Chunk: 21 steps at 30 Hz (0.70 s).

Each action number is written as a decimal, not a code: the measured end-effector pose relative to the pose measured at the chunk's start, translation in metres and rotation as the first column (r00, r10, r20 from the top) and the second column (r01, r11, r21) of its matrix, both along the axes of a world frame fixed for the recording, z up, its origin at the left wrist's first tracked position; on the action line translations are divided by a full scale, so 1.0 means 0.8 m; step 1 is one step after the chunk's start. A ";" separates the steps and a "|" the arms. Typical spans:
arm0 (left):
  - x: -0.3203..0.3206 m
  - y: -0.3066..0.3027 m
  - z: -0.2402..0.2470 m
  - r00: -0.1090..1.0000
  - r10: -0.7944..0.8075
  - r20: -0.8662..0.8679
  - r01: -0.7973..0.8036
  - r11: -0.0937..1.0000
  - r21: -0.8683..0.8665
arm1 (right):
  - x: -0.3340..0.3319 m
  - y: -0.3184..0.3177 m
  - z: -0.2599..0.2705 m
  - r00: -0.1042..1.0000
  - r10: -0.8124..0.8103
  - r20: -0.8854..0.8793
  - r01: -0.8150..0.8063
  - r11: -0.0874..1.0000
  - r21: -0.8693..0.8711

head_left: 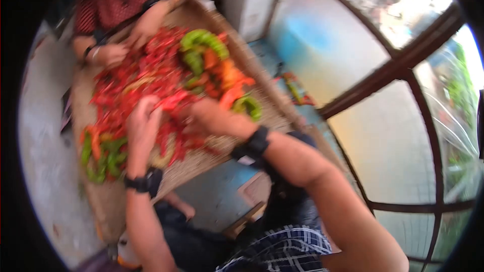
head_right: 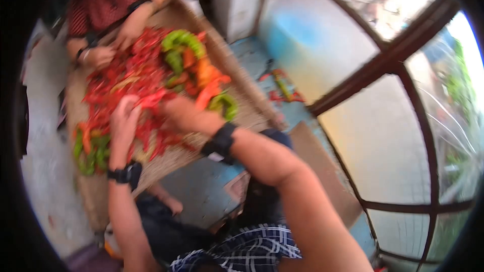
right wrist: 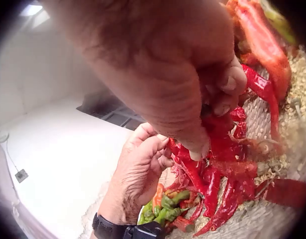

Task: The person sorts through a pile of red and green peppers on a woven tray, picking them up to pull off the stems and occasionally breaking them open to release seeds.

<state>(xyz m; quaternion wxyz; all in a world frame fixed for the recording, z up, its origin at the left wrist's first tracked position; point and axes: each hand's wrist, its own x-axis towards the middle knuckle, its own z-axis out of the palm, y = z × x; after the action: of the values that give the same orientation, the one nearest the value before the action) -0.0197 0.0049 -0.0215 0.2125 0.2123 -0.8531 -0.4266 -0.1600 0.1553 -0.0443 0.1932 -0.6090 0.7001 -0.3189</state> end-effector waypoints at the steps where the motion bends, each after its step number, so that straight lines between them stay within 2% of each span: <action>1: 0.002 -0.004 0.001 0.999 0.019 0.032 -0.019 1.000 0.000 | -0.008 -0.003 -0.018 0.996 0.044 -0.073 -0.052 0.992 -0.115; 2: 0.005 -0.006 -0.001 0.999 0.025 0.036 -0.024 0.999 -0.023 | -0.010 -0.003 -0.016 0.995 0.035 -0.095 -0.040 0.998 -0.054; 3: 0.007 -0.007 -0.001 1.000 0.019 0.018 -0.017 0.996 -0.089 | -0.008 0.000 -0.002 1.000 0.011 -0.002 -0.011 1.000 0.006; 4: 0.008 -0.012 -0.007 1.000 -0.001 0.007 0.001 0.999 -0.053 | -0.008 0.003 0.009 0.997 -0.029 0.077 0.024 0.997 0.073; 6: 0.011 -0.013 -0.002 1.000 -0.015 0.023 0.015 1.000 -0.002 | -0.012 0.005 0.006 0.999 -0.018 -0.045 0.015 0.998 -0.058; 8: 0.010 -0.013 -0.006 0.998 -0.011 -0.063 0.011 1.000 -0.001 | -0.013 0.008 0.007 1.000 -0.024 -0.016 0.023 0.998 -0.057; 10: 0.008 -0.013 -0.003 0.998 -0.002 -0.069 -0.001 0.999 -0.032 | -0.016 0.008 0.010 0.999 -0.045 -0.005 0.044 0.998 -0.053; 12: 0.007 -0.015 0.000 0.997 0.004 -0.074 -0.008 0.998 -0.056 | -0.016 0.010 0.011 0.999 -0.011 -0.031 0.007 0.992 -0.130; 14: 0.008 -0.019 0.004 0.990 0.026 -0.138 -0.022 0.999 0.033 | -0.017 0.010 0.015 0.998 -0.055 -0.033 0.052 0.995 -0.084; 15: 0.009 -0.015 0.010 0.970 0.021 -0.242 -0.005 0.998 0.067 | -0.016 0.011 0.016 0.994 -0.096 -0.044 0.094 0.995 -0.043; 16: 0.009 -0.017 0.011 0.970 0.021 -0.241 -0.005 0.998 0.066 | -0.018 0.011 0.015 0.994 -0.097 -0.043 0.095 0.995 -0.044; 18: 0.013 -0.023 0.015 0.922 0.070 -0.380 -0.031 0.993 0.110 | -0.020 0.011 0.015 0.991 -0.128 0.026 0.130 0.982 -0.134; 19: 0.015 -0.026 0.017 0.913 0.110 -0.392 -0.108 0.994 0.027 | -0.021 0.012 0.018 0.990 -0.137 0.019 0.138 0.978 -0.159; 20: 0.016 -0.031 0.019 0.915 0.111 -0.389 -0.110 0.994 0.025 | -0.022 0.011 0.019 0.991 -0.135 0.023 0.137 0.978 -0.160; 21: 0.018 -0.037 0.022 0.901 0.197 -0.387 -0.238 0.969 -0.060 | -0.023 0.011 0.019 0.983 -0.162 0.083 0.174 0.970 -0.168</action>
<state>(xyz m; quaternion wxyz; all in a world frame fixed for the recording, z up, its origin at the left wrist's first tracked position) -0.0055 -0.0244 -0.0037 0.4301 0.2087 -0.7884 -0.3871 -0.1784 0.1641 -0.0291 0.1352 -0.5507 0.7115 -0.4150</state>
